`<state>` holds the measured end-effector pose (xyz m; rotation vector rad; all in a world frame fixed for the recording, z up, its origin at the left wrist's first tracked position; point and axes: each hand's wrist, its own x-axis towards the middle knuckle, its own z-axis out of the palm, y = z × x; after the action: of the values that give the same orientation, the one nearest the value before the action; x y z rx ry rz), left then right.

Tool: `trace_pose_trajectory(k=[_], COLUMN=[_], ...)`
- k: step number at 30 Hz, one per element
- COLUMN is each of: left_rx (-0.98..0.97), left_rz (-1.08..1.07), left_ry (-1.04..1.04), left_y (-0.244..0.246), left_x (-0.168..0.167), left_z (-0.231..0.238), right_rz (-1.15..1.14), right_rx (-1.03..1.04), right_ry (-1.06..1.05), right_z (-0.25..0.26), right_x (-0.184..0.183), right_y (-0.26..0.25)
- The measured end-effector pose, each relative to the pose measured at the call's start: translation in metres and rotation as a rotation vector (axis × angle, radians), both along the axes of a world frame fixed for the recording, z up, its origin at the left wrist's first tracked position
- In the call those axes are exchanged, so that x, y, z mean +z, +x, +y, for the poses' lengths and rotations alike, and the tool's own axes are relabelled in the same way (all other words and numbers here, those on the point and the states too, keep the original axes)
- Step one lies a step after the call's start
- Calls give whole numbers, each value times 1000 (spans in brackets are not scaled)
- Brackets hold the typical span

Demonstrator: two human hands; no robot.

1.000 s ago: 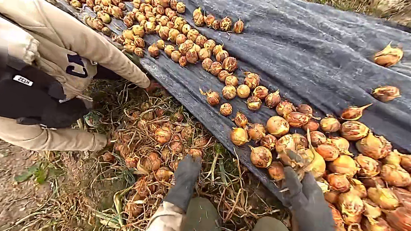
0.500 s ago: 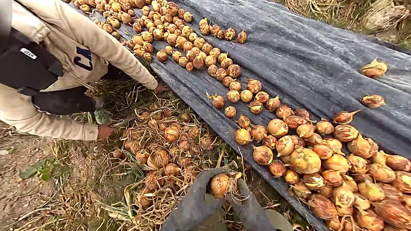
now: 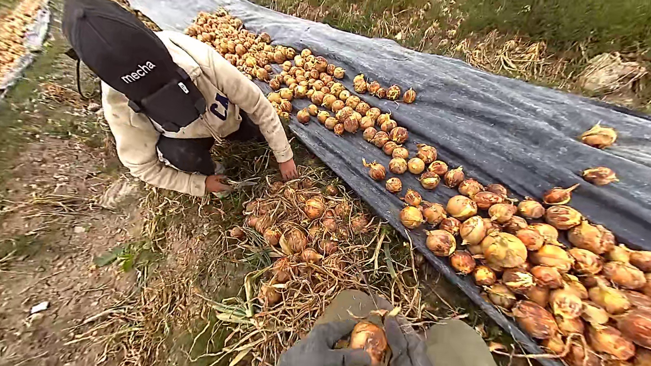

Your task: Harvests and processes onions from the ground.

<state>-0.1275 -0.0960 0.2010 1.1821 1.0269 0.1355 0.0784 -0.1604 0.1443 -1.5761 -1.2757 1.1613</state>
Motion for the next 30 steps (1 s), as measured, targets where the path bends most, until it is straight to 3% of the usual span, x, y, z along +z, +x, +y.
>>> trace_pose_trajectory(k=[3, 5, 7, 8, 10, 11, 13, 16, 19, 20, 22, 24, 26, 30], left_rx=[-91, -77, -56, -89, -196, -228, -221, -36, 30, -5, -172, -398, -572, -475], left_rz=[70, 34, 9, 22, 127, 217, 336, 305, 133, 103, 131, 248, 351, 334], left_ry=[138, 177, 179, 188, 268, 321, 477, 682, 380, 313, 389, 500, 490, 319], left_y=[-3, -7, -15, -19, -24, -25, -23, 3, 66, 86, 115, 130, 140, 149], left_x=[10, 8, 5, 9, 21, 24, 15, 5, 27, 20, -11, -39, -59, -124], left_z=[9, 13, 20, 21, 22, 20, 19, 22, 33, 41, 63, 80, 87, 117], right_rz=[659, 957, 1102, 1210, 1534, 1595, 1447, 830, 241, 89, -103, -91, 104, 658], right_rx=[17, 32, -101, -3, 189, 185, -27, -392, -481, -467, -430, -404, -366, -471], right_ry=[-389, -435, -365, -292, -123, -104, -131, -151, -195, -165, -83, -63, -138, -113], right_z=[-1, -6, -13, -15, -11, -10, -8, 17, 32, 32, 38, 46, 51, 71], right_x=[14, 29, 66, 62, 15, -6, -25, -21, -10, -11, -16, -13, -3, -35], right_y=[8, 9, 3, 11, 26, 32, 48, 74, 87, 87, 79, 63, 54, 72])
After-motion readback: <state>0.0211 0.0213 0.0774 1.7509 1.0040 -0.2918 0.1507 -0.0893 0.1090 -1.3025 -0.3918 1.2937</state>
